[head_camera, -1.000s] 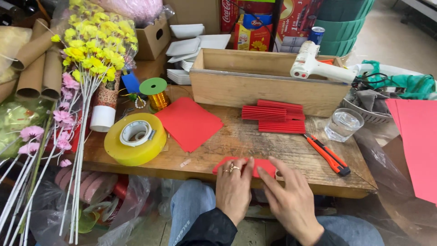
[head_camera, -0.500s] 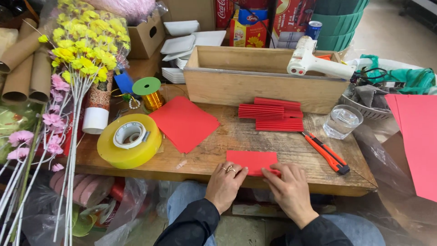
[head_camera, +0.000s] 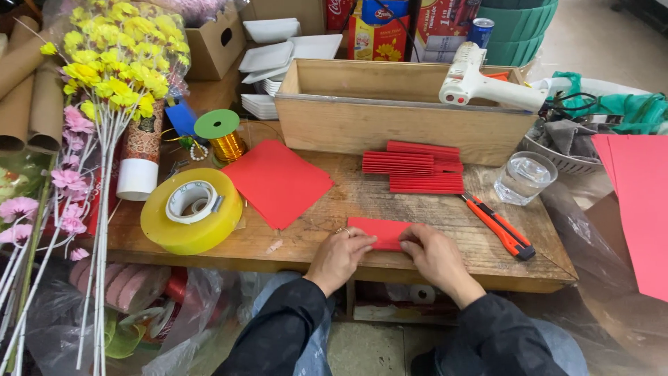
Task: Folding small red paper squares into rectangles on a wooden workbench
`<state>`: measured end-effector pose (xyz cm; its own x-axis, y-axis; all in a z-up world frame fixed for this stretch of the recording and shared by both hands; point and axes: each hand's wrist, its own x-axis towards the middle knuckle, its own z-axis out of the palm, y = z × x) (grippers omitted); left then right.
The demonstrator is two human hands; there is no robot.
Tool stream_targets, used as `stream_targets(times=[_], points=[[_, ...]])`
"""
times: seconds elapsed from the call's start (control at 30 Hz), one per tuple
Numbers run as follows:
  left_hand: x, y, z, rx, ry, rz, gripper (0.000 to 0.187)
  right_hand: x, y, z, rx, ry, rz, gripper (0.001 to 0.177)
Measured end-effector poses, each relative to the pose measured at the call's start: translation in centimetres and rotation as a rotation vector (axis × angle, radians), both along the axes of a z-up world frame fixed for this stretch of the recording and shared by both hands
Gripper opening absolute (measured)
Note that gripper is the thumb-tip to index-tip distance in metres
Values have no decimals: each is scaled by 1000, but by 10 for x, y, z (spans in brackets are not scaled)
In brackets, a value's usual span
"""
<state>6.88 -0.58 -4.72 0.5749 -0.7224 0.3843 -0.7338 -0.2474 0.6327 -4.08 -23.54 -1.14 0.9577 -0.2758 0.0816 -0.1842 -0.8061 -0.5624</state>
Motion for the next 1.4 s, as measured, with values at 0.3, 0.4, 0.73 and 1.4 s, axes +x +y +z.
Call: stream_targets(times=[0.3, 0.4, 0.73, 1.4], points=[[17, -9, -20, 52, 46, 0, 19, -3, -4, 8, 30, 13, -41, 15], [19, -11, -24, 47, 42, 4, 17, -7, -3, 6, 62, 3, -44, 15], [15, -9, -19, 72, 50, 25, 17, -6, -5, -9, 78, -5, -60, 14], [-41, 4, 34, 235, -358, 40, 47, -23, 18, -27, -258, -345, -63, 10]])
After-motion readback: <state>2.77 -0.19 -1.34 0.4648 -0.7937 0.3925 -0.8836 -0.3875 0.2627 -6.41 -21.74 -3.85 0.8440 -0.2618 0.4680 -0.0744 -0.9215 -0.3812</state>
